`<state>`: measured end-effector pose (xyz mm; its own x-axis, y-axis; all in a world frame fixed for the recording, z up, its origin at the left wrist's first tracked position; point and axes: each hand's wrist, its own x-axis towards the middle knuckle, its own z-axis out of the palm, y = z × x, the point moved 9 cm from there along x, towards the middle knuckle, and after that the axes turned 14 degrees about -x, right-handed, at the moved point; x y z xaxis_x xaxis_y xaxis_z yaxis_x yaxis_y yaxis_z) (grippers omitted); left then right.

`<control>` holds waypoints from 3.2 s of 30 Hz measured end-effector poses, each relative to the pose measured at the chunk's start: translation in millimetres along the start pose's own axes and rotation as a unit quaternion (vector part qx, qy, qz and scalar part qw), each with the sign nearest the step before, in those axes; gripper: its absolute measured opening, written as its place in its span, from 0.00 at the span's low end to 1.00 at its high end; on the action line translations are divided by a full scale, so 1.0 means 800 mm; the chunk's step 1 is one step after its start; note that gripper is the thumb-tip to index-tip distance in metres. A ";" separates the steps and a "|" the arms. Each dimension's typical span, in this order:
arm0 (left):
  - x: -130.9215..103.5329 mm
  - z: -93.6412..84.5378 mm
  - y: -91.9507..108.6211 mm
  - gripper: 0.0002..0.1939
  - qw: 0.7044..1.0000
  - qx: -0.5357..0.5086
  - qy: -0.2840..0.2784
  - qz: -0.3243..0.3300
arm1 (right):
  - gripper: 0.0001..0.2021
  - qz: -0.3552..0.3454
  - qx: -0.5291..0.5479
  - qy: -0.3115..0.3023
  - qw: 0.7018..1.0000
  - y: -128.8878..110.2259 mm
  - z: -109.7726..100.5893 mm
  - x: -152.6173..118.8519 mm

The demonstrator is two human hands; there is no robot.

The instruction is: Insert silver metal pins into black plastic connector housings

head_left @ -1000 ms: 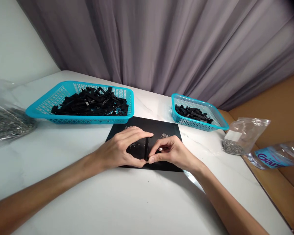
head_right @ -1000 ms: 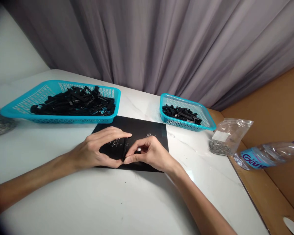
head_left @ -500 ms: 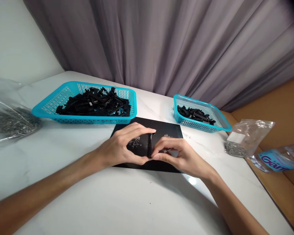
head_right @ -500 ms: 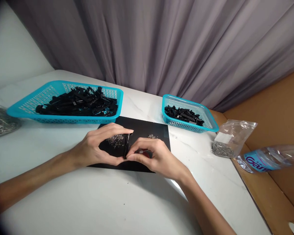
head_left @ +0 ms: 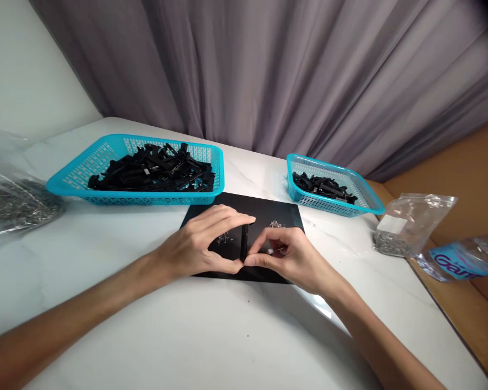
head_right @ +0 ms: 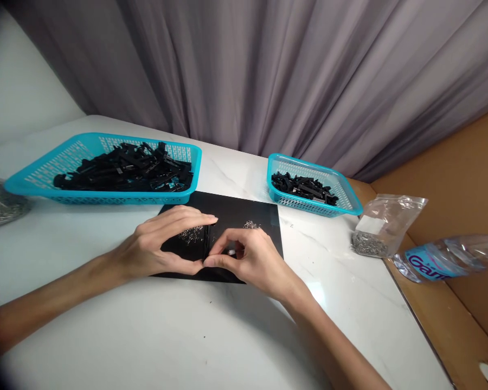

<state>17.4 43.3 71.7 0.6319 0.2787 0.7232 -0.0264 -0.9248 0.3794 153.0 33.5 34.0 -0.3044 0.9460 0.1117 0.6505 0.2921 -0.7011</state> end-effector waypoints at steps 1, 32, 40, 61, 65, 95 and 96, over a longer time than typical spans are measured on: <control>0.001 -0.001 -0.002 0.34 1.000 -0.004 0.003 -0.011 | 0.14 0.003 -0.007 0.008 1.000 -0.001 -0.003 0.000; 0.004 -0.010 -0.018 0.32 0.996 -0.014 0.001 -0.088 | 0.11 -0.141 -0.160 0.055 0.975 -0.039 -0.001 -0.023; -0.001 -0.013 -0.047 0.31 0.982 -0.016 -0.004 -0.187 | 0.08 -0.005 -0.186 0.077 0.979 0.027 -0.075 -0.019; -0.010 -0.021 -0.071 0.33 0.974 0.022 -0.006 -0.227 | 0.07 -0.042 -0.272 0.098 0.956 0.114 -0.085 0.004; -0.007 -0.019 -0.066 0.33 0.974 0.017 -0.012 -0.227 | 0.06 -0.049 -0.282 0.129 0.949 0.104 -0.083 0.003; -0.005 0.031 -0.027 0.34 0.975 -0.105 -0.002 -0.194 | 0.13 -0.168 -0.289 0.309 0.890 -0.034 -0.042 -0.044; -0.004 0.031 -0.025 0.33 0.977 -0.105 -0.002 -0.188 | 0.14 -0.168 -0.297 0.306 0.889 -0.034 -0.040 -0.044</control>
<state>35.0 55.0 47.5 0.6304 0.5863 0.5087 0.0492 -0.6842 0.7276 168.1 -3.1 71.3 -0.2339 0.6373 0.7343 0.9023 0.4236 -0.0802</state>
